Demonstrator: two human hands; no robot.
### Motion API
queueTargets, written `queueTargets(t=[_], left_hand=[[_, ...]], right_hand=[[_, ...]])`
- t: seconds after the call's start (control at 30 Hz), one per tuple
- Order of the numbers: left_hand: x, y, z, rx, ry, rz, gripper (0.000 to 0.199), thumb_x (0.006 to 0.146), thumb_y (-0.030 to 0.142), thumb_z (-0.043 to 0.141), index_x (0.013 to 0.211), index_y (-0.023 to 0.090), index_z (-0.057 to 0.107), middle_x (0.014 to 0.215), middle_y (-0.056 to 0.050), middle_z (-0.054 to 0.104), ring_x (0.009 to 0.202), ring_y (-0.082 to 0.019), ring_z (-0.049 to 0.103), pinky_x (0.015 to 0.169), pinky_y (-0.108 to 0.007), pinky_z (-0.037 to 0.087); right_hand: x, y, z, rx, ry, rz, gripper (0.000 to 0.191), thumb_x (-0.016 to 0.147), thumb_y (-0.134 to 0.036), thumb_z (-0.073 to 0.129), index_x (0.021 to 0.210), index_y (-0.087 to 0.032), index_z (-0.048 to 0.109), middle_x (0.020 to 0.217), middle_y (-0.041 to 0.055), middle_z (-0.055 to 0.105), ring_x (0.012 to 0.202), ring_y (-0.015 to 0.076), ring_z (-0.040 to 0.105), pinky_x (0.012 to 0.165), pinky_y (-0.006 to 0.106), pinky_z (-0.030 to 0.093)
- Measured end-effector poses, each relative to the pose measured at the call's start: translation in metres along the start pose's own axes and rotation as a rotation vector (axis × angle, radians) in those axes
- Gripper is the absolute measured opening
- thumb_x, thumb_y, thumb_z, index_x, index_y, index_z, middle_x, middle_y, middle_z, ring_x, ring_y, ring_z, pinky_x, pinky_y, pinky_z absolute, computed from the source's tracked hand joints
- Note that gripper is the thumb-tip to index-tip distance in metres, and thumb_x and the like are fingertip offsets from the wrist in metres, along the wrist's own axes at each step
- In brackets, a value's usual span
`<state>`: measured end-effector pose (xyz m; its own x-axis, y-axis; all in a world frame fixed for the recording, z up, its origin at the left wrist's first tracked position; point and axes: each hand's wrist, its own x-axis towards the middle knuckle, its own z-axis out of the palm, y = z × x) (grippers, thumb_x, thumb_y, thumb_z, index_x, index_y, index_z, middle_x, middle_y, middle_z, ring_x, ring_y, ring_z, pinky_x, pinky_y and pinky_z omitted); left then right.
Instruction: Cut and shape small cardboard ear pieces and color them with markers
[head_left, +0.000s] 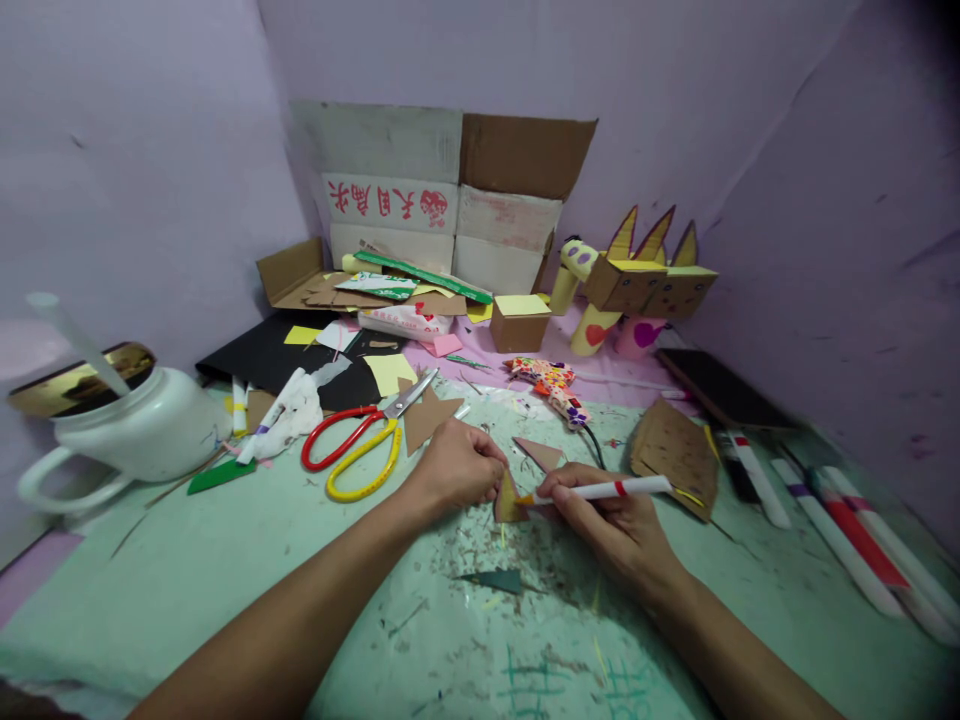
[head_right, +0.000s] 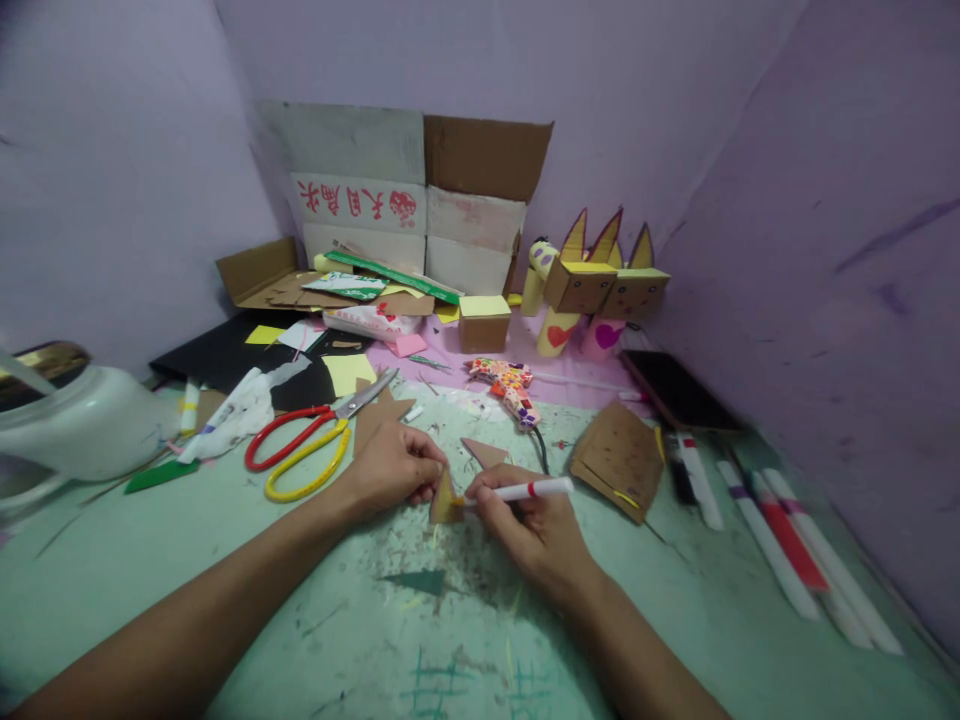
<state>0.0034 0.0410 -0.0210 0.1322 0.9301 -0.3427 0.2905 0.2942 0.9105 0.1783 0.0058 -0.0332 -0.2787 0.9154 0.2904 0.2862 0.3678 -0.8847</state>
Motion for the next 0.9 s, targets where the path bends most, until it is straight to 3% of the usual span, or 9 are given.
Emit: queueTargets(t=[0.13,0.37,0.67,0.9], left_hand=[[0.0003,-0.0001,-0.0001,0.007,0.001,-0.002,0.014,0.058,0.005,0.052,0.061,0.011,0.063,0.040,0.002,0.054,0.038,-0.011,0.052,0.038,-0.018,0.040],[-0.0007,0.0001,-0.0009,0.001,-0.011,0.026,0.012,0.057,0.004,0.051,0.058,0.011,0.061,0.040,0.001,0.054,0.037,-0.011,0.051,0.037,-0.019,0.039],[-0.0021,0.0017,0.0000,0.007,0.001,-0.005,0.012,0.059,0.003,0.052,0.060,0.011,0.061,0.039,0.002,0.052,0.036,-0.010,0.050,0.037,-0.019,0.040],[-0.0002,-0.0016,-0.0007,-0.012,-0.014,0.048,0.013,0.056,0.003,0.050,0.057,0.011,0.060,0.039,0.002,0.054,0.036,-0.010,0.050,0.035,-0.019,0.038]], right_hand=[[0.0003,-0.0018,-0.0011,-0.007,-0.034,0.011,0.024,0.082,-0.030,0.052,0.070,-0.015,0.065,0.054,0.0018,0.058,0.046,0.0122,0.050,0.041,0.022,0.038],[-0.0012,0.0026,0.0006,0.024,-0.018,-0.026,0.017,0.085,-0.028,0.053,0.082,-0.017,0.066,0.072,0.0048,0.067,0.063,0.0158,0.061,0.055,0.023,0.047],[-0.0013,-0.0025,0.0006,0.053,-0.143,0.028,0.023,0.085,-0.029,0.050,0.076,-0.014,0.065,0.060,0.0033,0.060,0.052,0.0127,0.052,0.045,0.022,0.040],[-0.0016,0.0029,0.0017,0.052,-0.055,-0.006,0.017,0.086,-0.027,0.052,0.084,-0.016,0.065,0.070,0.0041,0.063,0.059,0.0131,0.055,0.050,0.021,0.041]])
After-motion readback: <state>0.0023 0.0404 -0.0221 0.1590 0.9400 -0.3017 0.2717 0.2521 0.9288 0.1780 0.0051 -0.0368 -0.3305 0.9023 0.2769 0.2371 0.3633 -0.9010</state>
